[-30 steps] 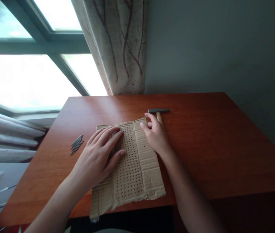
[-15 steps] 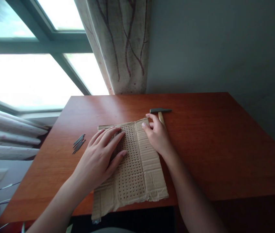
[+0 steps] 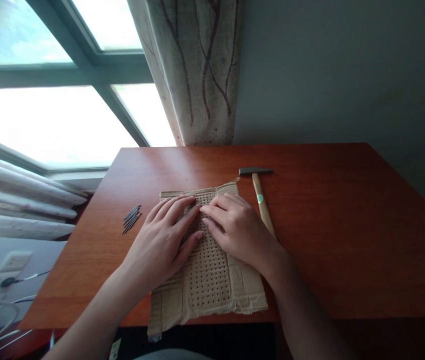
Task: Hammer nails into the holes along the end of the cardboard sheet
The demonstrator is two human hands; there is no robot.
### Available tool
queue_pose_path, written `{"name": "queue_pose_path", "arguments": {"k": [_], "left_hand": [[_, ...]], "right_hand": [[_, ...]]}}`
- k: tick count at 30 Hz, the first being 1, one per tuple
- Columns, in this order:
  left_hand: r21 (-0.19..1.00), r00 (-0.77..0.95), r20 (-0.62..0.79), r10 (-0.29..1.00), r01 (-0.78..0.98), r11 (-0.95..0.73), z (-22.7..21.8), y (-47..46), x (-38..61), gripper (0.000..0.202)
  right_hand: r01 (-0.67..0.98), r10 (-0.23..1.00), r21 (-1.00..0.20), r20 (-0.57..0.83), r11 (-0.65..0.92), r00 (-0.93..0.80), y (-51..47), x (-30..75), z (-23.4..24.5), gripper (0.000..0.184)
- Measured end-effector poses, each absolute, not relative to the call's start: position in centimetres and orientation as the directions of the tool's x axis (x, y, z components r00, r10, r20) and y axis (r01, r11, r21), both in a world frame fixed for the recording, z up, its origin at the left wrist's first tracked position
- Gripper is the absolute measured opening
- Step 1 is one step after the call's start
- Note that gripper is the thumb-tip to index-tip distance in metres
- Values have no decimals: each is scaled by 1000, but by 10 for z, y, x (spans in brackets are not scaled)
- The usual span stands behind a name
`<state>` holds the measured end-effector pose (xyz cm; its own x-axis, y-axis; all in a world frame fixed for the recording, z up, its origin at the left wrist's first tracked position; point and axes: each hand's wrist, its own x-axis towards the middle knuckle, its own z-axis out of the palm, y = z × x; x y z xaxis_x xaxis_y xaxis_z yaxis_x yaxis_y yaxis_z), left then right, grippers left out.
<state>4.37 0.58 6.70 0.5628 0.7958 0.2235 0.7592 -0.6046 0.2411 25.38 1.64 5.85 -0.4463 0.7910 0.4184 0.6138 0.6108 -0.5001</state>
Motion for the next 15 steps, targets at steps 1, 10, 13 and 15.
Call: {"name": "queue_pose_path", "arguments": {"k": [1, 10, 13, 15], "left_hand": [[252, 563, 227, 795, 755, -606, 67, 6, 44, 43], [412, 393, 353, 849, 750, -518, 64, 10, 17, 28], [314, 231, 340, 912, 886, -342, 59, 13, -15, 29], [166, 132, 253, 958, 970, -178, 53, 14, -37, 30]], "right_hand": [[608, 792, -507, 386, 611, -473, 15, 252, 58, 24], [660, 800, -452, 309, 600, -515, 17, 248, 52, 30], [665, 798, -442, 310, 602, -516, 17, 247, 51, 30], [668, 799, -439, 310, 601, -515, 17, 247, 51, 30]]}}
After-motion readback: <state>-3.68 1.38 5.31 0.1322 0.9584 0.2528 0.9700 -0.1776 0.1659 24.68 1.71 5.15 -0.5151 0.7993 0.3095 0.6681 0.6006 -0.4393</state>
